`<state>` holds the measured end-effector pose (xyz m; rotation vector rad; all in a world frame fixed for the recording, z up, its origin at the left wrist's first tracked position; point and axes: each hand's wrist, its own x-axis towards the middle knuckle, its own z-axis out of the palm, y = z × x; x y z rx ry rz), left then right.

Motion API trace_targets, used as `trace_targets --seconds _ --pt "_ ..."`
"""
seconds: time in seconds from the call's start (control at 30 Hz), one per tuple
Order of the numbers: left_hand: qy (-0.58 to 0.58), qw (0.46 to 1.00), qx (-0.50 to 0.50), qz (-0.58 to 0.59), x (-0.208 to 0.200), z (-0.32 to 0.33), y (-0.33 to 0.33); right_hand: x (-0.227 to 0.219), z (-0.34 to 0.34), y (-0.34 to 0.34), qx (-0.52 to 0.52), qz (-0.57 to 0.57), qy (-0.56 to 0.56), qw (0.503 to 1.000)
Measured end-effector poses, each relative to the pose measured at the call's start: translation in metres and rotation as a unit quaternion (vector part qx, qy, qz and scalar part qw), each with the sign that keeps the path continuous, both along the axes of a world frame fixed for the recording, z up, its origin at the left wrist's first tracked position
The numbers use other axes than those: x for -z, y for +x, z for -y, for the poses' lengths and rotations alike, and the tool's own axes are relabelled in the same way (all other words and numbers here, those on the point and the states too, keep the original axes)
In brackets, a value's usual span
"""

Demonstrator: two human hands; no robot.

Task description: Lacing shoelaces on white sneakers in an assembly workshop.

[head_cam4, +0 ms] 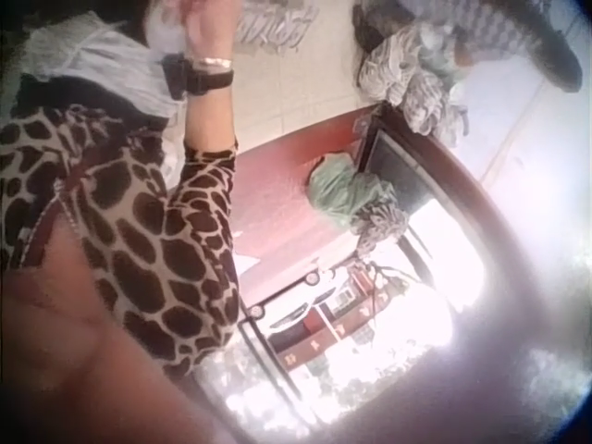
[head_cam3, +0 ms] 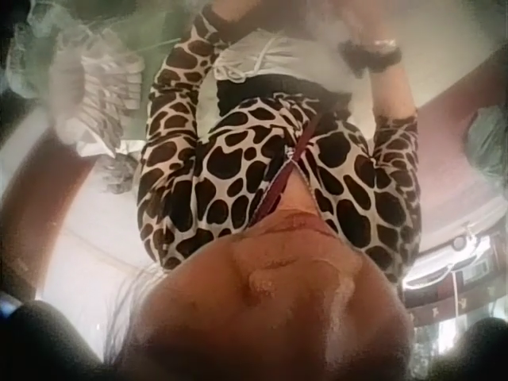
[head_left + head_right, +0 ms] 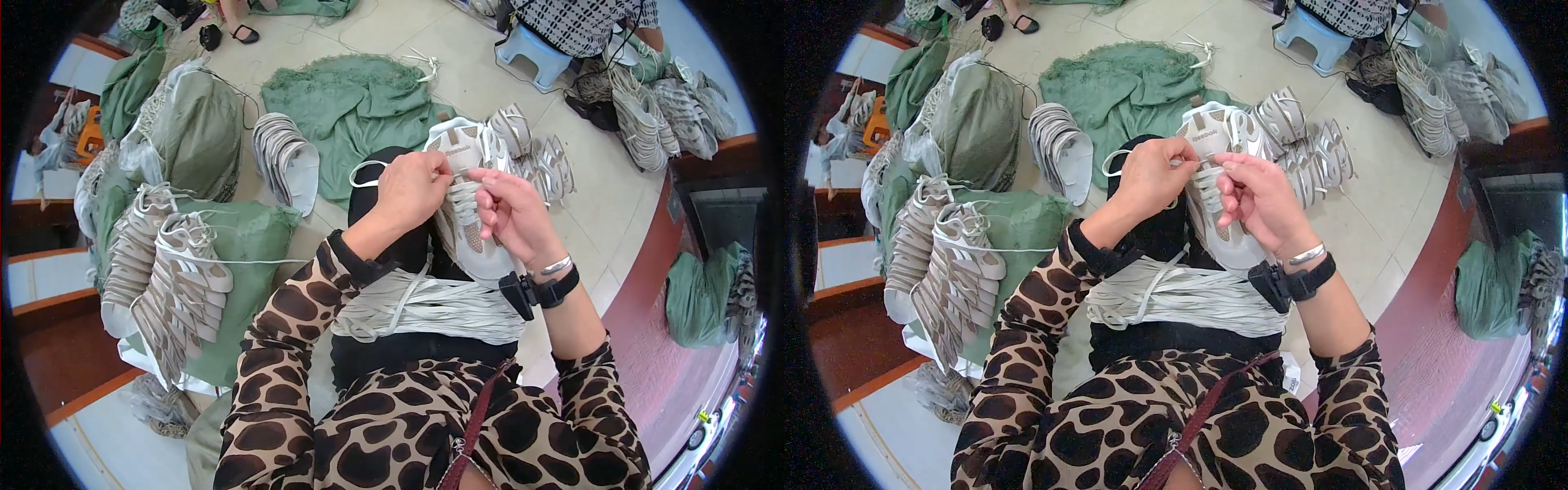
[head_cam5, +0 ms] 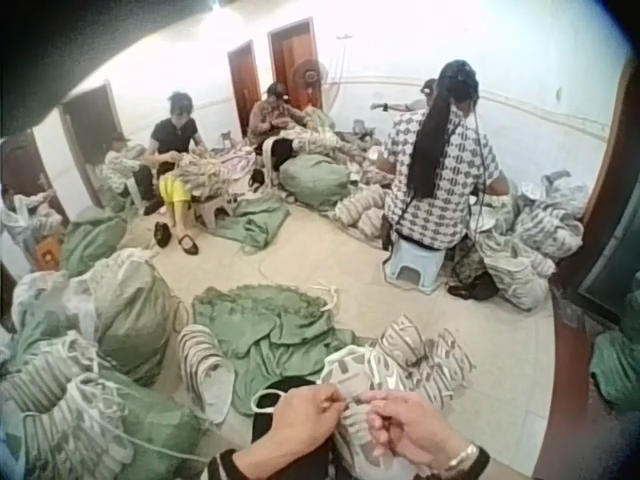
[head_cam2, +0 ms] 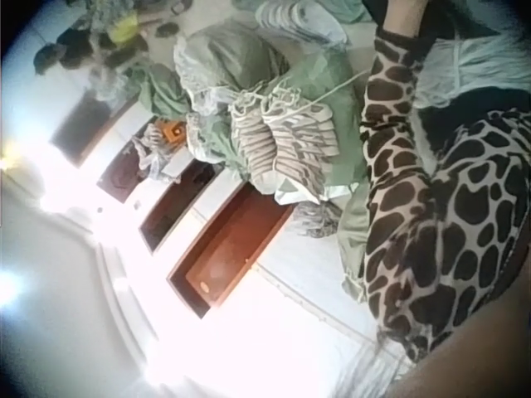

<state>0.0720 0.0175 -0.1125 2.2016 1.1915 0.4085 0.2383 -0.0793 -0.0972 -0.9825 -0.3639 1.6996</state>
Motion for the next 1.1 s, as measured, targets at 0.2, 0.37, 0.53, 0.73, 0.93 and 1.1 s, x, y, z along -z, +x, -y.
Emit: trace_targets --seconds 0.2,0.37,0.53,0.73,0.93,1.1 --pt "-0.181 0.964 0.033 0.192 0.014 -0.009 -0.006 0.002 0.004 0.001 -0.004 -0.032 0.023 0.999" --pt "-0.117 0.99 -0.04 0.074 0.0 -0.005 -0.002 -0.009 0.014 0.004 0.001 0.038 0.018 0.999" --pt "-0.086 0.991 0.011 0.103 -0.005 0.0 0.009 -0.015 0.006 0.006 -0.045 0.342 0.052 0.937" --pt "-0.054 0.998 0.011 0.032 -0.015 0.003 0.015 0.0 -0.021 0.006 -0.113 0.78 0.24 0.566" --pt "0.107 0.99 0.047 -0.074 -0.021 -0.024 0.009 0.006 -0.038 0.023 -0.218 0.785 0.247 0.525" --pt "0.226 0.951 0.159 0.136 -0.007 -0.072 0.025 -0.011 -0.006 0.074 0.004 0.279 0.122 0.952"
